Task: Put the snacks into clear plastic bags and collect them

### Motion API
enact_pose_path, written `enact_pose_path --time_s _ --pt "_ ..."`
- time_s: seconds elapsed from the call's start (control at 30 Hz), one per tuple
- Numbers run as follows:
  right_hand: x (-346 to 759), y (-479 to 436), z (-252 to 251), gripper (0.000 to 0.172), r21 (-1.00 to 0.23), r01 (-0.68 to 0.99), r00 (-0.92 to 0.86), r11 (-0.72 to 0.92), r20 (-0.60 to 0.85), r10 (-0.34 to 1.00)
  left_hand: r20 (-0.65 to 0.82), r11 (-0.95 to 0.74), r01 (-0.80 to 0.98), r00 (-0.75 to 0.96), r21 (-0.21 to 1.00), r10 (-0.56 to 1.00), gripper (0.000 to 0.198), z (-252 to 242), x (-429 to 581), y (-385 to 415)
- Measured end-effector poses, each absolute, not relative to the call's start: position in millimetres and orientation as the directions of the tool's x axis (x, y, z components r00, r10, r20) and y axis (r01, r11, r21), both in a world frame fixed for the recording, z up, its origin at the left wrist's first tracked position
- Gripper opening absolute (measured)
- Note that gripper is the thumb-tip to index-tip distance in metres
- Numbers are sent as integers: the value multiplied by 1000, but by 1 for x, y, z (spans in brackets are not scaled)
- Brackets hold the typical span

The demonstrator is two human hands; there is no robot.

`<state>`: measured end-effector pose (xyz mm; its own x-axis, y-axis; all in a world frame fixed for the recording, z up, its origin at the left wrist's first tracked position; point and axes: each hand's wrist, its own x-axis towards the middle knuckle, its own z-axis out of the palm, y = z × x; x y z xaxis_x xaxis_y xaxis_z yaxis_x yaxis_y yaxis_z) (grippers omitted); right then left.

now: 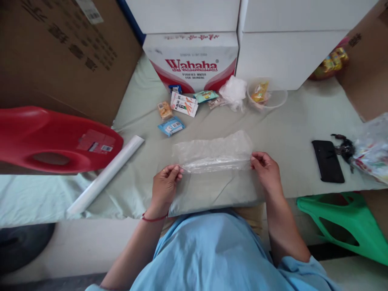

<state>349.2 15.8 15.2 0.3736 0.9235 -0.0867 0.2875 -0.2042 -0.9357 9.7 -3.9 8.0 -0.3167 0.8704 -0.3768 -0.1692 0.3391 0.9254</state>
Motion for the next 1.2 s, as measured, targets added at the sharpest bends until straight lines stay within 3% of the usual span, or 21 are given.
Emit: enact_pose_path --time_s 0.1,0.17,0.27,0.37,0.43,0.5,0.6,0.7,0.83,0.93,1.03,1.13,1.2 --pt "349 11 29 40 -752 659 306 -4 263 915 -397 357 -187 -265 915 879 46 6 15 -8" --pt "338 8 38 41 -621 761 81 190 381 921 -397 362 -176 -240 915 886 45 6 18 -7" --pt "311 11 38 46 -540 723 -312 431 301 901 -419 385 -186 -205 904 884 46 7 19 -5" --pt "288 21 23 33 -540 691 -450 481 199 870 -478 441 -225 -150 869 866 50 8 19 -2" --pt "281 27 14 20 -577 662 -471 479 177 864 -500 463 -243 -119 852 858 50 11 17 -1" --pt "281 30 13 18 -651 595 -496 472 164 852 -496 459 -256 -101 850 862 46 13 16 0" --pt "283 33 22 32 -723 534 -513 438 135 848 -467 438 -235 -83 868 880 37 13 15 0" --pt "278 35 26 50 -685 555 -562 473 110 820 -422 405 -152 -100 902 901 33 11 18 0" --pt "261 36 24 24 -695 549 -554 465 114 825 -395 387 -79 -145 919 907 39 10 21 -1" --pt "258 37 30 30 -832 449 -483 325 79 872 -420 412 -80 -181 908 890 43 11 19 -5" --pt "268 42 43 39 -949 307 -454 65 -86 887 -438 428 -93 -180 899 881 45 12 13 -12" --pt "285 54 59 48 -960 227 -424 -165 -250 871 -452 438 -115 -171 892 875 48 13 7 -19" --pt "293 61 69 49 -957 247 -413 -153 -247 877 -459 445 -118 -174 888 871 49 14 4 -22"
